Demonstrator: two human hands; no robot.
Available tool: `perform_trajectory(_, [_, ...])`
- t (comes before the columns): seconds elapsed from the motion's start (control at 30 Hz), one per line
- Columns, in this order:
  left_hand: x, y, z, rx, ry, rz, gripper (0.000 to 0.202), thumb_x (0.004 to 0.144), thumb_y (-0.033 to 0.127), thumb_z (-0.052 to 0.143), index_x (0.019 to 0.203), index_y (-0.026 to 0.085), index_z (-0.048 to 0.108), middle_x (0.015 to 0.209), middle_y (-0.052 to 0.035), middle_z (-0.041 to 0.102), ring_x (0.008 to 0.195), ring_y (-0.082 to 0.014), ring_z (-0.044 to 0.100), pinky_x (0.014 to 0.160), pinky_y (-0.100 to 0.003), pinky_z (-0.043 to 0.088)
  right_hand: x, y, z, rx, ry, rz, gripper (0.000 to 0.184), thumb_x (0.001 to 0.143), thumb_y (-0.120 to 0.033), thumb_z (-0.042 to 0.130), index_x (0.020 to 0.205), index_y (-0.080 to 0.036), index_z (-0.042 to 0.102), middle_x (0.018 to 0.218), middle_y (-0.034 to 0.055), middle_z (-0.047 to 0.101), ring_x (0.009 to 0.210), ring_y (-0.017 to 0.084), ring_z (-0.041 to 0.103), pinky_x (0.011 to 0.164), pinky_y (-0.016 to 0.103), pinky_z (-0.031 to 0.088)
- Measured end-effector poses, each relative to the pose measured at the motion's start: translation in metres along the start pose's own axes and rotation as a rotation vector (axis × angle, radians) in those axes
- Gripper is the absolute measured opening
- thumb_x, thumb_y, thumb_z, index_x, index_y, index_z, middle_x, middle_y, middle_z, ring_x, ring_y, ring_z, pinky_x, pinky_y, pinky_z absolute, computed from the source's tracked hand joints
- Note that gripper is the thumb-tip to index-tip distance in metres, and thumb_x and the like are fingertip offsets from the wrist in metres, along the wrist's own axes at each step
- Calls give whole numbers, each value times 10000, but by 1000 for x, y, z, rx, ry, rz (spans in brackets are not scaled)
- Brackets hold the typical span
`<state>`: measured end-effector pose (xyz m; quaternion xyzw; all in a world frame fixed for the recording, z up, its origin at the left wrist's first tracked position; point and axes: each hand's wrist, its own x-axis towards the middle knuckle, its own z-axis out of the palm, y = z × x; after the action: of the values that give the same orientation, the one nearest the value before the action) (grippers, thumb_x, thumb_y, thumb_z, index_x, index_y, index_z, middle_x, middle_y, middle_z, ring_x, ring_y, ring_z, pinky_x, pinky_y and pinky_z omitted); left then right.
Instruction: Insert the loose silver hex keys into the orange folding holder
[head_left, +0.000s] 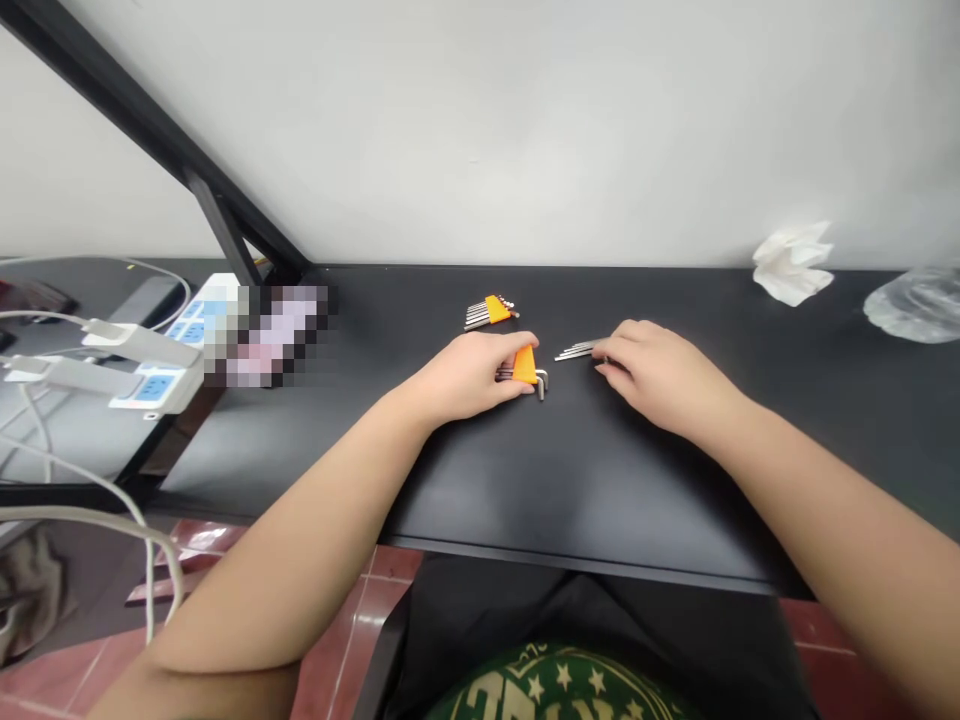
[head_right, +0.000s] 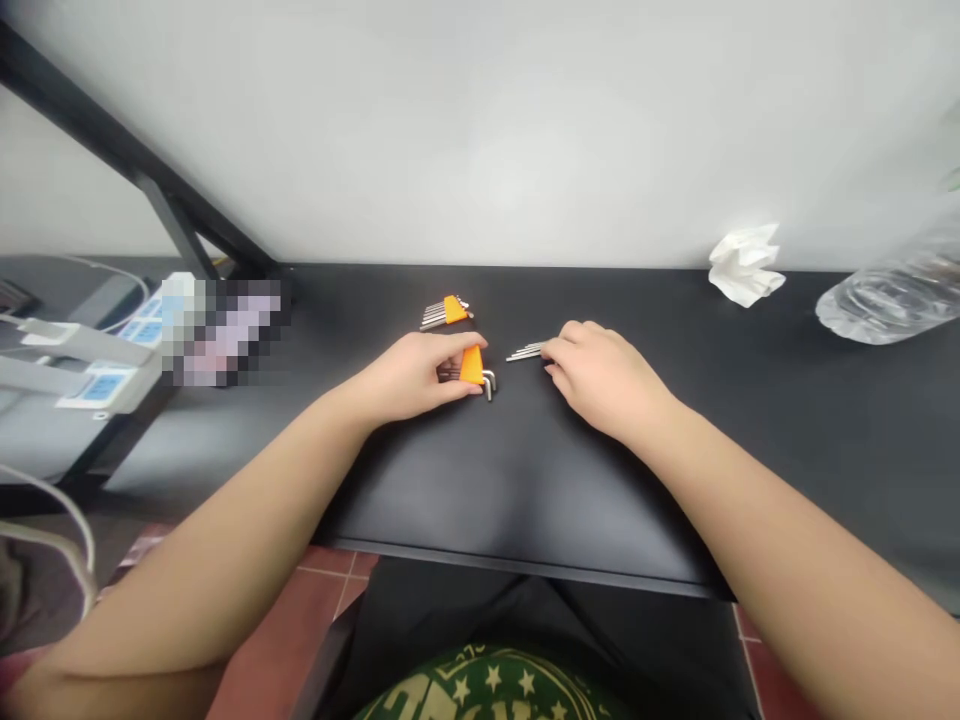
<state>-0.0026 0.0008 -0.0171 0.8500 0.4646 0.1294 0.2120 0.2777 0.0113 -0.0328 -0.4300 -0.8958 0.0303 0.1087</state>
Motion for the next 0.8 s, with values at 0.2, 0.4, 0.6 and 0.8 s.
perform_trajectory(0.2, [1, -1, 1, -57, 17, 32, 352, 873, 312, 704, 1216, 247, 655, 863, 14, 677, 753, -172, 620, 724, -270, 457, 1, -13, -4, 6, -77, 77, 251, 1031, -226, 491, 1034, -185, 738, 1011, 118, 681, 857, 251, 637, 744, 364, 466])
perform_trajectory(0.4, [2, -4, 3, -58, 46, 72, 372, 865, 285, 727, 1229, 249, 657, 964, -3, 712, 822, -178, 645, 779, -277, 471, 0, -14, -2, 48, -85, 144, 238, 1015, -228, 518, 1196, -203, 672, 1061, 98, 704, 813, 221, 650, 659, 323, 421])
perform_trajectory(0.6, [3, -7, 3, -64, 50, 69, 376, 876, 273, 715, 1243, 228, 645, 914, 11, 704, 783, -161, 628, 755, -261, 459, -1, -26, -17, 18, -229, 249, 135, 940, -210, 544, 836, -204, 629, 944, 69, 694, 742, 198, 614, 605, 310, 359])
perform_trajectory(0.8, [4, -5, 5, -62, 46, 86, 371, 872, 282, 709, 1233, 224, 652, 874, 15, 682, 751, -157, 614, 730, -263, 452, -5, -25, -21, 193, -233, 151, 128, 839, -139, 591, 748, -207, 532, 810, 28, 640, 705, 170, 559, 630, 288, 378])
